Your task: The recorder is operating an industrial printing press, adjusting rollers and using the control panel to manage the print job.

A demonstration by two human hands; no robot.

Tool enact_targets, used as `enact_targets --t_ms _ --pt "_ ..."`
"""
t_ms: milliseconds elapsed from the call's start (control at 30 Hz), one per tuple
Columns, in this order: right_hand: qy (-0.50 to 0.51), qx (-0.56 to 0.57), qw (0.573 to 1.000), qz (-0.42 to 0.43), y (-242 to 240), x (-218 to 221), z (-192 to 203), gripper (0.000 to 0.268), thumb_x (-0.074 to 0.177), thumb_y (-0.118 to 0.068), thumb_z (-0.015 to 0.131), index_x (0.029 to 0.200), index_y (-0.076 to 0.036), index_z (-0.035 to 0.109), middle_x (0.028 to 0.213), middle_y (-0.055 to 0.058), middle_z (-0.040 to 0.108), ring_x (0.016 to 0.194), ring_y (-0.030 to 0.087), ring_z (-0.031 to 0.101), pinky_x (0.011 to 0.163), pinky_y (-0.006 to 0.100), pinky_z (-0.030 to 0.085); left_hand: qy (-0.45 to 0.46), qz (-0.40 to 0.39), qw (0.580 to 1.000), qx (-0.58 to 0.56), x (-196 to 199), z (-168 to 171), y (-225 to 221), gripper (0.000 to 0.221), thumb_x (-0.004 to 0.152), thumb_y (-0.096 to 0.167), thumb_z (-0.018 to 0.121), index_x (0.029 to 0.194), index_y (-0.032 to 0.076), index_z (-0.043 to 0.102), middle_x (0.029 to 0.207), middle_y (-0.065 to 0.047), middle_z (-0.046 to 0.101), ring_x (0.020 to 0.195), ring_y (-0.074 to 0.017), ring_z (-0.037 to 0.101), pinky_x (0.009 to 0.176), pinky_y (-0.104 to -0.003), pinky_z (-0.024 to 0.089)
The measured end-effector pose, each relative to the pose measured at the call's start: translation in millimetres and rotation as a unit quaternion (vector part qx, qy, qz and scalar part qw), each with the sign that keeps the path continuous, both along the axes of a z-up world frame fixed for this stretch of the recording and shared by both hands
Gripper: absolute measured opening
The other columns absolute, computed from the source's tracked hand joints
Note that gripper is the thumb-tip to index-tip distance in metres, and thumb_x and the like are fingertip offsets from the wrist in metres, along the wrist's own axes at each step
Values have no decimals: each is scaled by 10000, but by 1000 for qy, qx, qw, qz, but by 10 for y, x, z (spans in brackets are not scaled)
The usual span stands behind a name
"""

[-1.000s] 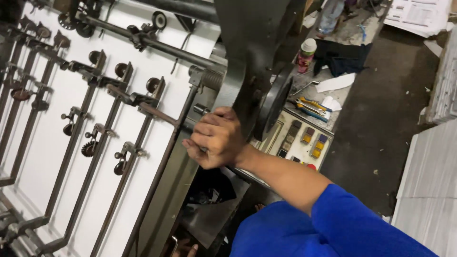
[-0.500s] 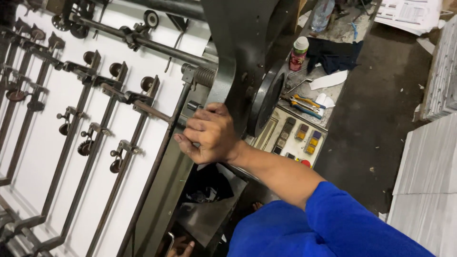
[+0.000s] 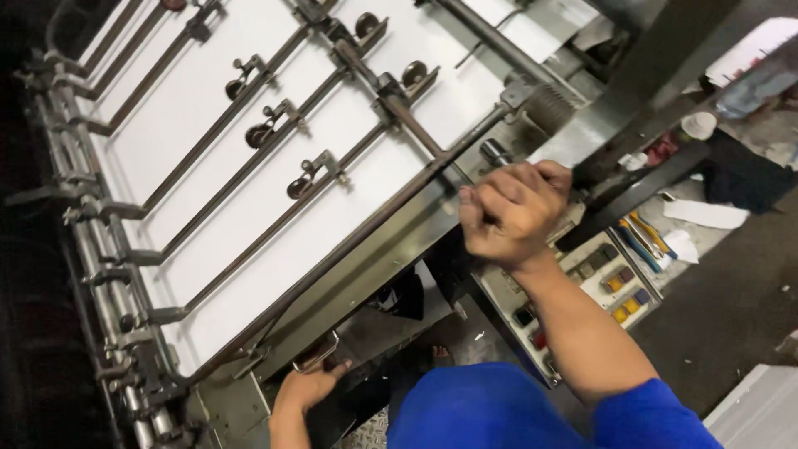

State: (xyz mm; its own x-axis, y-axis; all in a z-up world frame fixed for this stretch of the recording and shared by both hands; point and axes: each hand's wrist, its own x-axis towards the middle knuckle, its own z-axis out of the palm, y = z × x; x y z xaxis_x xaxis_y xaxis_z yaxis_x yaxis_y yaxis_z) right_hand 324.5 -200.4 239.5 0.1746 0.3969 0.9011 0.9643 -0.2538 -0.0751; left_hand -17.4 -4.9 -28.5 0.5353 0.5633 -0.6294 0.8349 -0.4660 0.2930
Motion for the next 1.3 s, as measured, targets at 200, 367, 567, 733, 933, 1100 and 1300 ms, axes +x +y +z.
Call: enact_targets --t_ms 200,367,567,733,933,1100,1300 --pt "-26 -13 999 -14 -11 136 -234 165 899 -151 735 761 -123 650 849 20 673 841 221 625 928 373 366 3 44 998 -43 40 252 -32 684 846 610 652 1453 308 556 1502 -8 572 1380 -236 549 1153 -324 437" --pt "-65 -51 997 12 -136 258 -418 141 976 -67 640 838 -76 669 908 35 657 911 233 614 966 347 392 -34 52 997 -43 -94 -161 -14 693 852 664 633 1410 255 590 1450 -57 574 1347 -283 536 1120 -362 427" --pt "175 -24 976 131 -159 491 -1003 223 1091 37 451 892 80 542 828 131 518 726 191 467 663 279 349 -86 47 995 -13 -148 126 -80 600 867 592 658 1309 185 654 1316 -108 662 1215 -341 615 1018 -425 496" --pt "189 -51 976 95 -191 420 -869 255 1129 84 340 900 97 451 775 135 441 664 183 403 640 286 322 -94 23 995 -16 -110 223 -58 509 868 551 652 1261 231 704 1255 -92 717 1151 -336 665 974 -441 535" --pt "119 -40 988 89 -213 480 -863 271 1133 50 423 893 85 544 853 152 550 715 204 508 678 289 400 -125 16 992 -10 -107 160 -44 504 860 536 663 1273 248 692 1261 -75 710 1149 -329 660 968 -439 531" --pt "97 -44 992 63 -206 480 -821 242 1109 9 457 962 102 625 896 161 586 719 228 544 671 285 421 -99 25 995 -14 -91 216 -41 492 875 545 658 1276 264 693 1264 -60 714 1160 -317 663 974 -422 534" --pt "67 -53 994 71 -172 393 -666 267 1093 -52 487 906 81 623 856 145 567 713 232 539 658 270 407 -92 57 994 -20 -81 177 -56 509 853 543 685 1289 282 678 1289 -31 701 1198 -298 638 1009 -388 514"
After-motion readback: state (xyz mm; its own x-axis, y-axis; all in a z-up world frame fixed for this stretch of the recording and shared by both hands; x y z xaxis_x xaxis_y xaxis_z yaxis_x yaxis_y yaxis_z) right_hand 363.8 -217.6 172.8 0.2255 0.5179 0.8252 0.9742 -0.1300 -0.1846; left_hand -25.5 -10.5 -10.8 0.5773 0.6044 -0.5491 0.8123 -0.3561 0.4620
